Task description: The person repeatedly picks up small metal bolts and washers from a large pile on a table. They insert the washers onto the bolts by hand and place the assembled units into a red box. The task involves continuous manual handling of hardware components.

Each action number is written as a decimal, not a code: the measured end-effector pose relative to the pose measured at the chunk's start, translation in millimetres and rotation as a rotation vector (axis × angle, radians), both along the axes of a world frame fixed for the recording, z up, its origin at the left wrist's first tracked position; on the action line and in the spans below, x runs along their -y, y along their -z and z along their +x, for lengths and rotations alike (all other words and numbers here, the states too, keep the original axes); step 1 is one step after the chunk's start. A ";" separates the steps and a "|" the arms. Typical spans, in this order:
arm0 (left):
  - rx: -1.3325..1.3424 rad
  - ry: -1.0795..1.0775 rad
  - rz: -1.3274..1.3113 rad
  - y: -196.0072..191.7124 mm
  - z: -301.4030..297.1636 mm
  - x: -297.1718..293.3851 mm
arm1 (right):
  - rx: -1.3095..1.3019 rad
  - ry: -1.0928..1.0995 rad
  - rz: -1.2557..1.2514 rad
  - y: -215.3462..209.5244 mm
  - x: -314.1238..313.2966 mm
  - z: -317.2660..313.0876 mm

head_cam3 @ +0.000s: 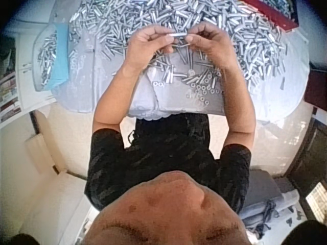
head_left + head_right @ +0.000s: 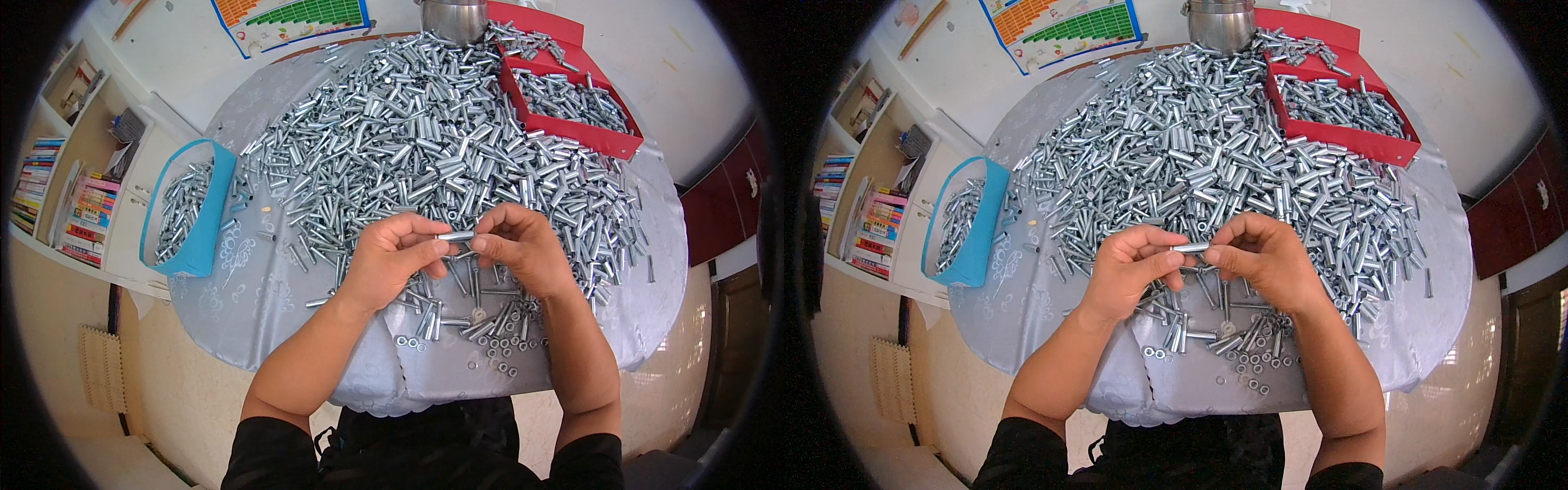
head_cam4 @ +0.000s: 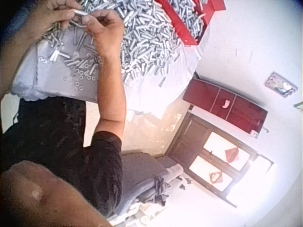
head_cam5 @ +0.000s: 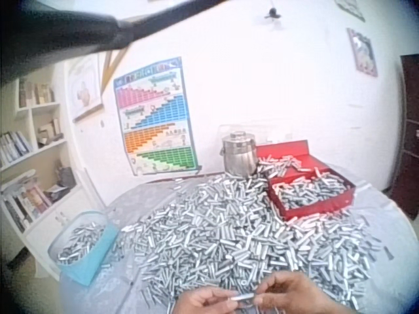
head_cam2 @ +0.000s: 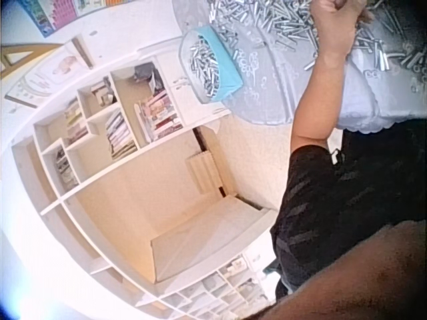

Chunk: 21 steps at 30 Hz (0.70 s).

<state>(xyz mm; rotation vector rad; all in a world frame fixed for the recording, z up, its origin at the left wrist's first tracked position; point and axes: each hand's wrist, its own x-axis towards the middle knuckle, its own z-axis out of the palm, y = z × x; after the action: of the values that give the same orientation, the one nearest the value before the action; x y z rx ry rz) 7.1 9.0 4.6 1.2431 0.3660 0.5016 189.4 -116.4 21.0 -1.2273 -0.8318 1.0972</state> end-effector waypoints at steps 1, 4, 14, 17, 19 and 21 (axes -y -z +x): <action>0.001 -0.004 -0.003 -0.1 0.5 0.4 | 0.029 0.017 -0.002 -1.9 0.5 0.3; 0.010 -0.021 -0.019 -1.8 1.7 1.7 | 0.325 0.028 -0.040 -15.2 6.4 3.9; 0.031 -0.033 -0.038 0.5 1.9 -0.4 | 1.304 -0.262 -0.121 -18.1 29.4 27.4; 0.015 -0.040 -0.037 0.2 1.2 -0.3 | 1.338 -0.239 -0.183 -22.4 28.2 18.0; 0.007 -0.041 -0.028 -0.1 1.5 0.0 | 1.349 -0.218 -0.171 -19.6 27.4 17.3; 0.008 -0.038 -0.017 -0.5 1.5 -0.2 | 1.336 -0.199 -0.199 -20.3 26.3 17.4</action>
<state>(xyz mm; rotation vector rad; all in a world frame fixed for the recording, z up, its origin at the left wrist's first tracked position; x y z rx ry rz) 8.6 9.1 5.1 1.2190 0.3868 0.5353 206.8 -142.7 41.3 -2.0822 -1.8827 0.3699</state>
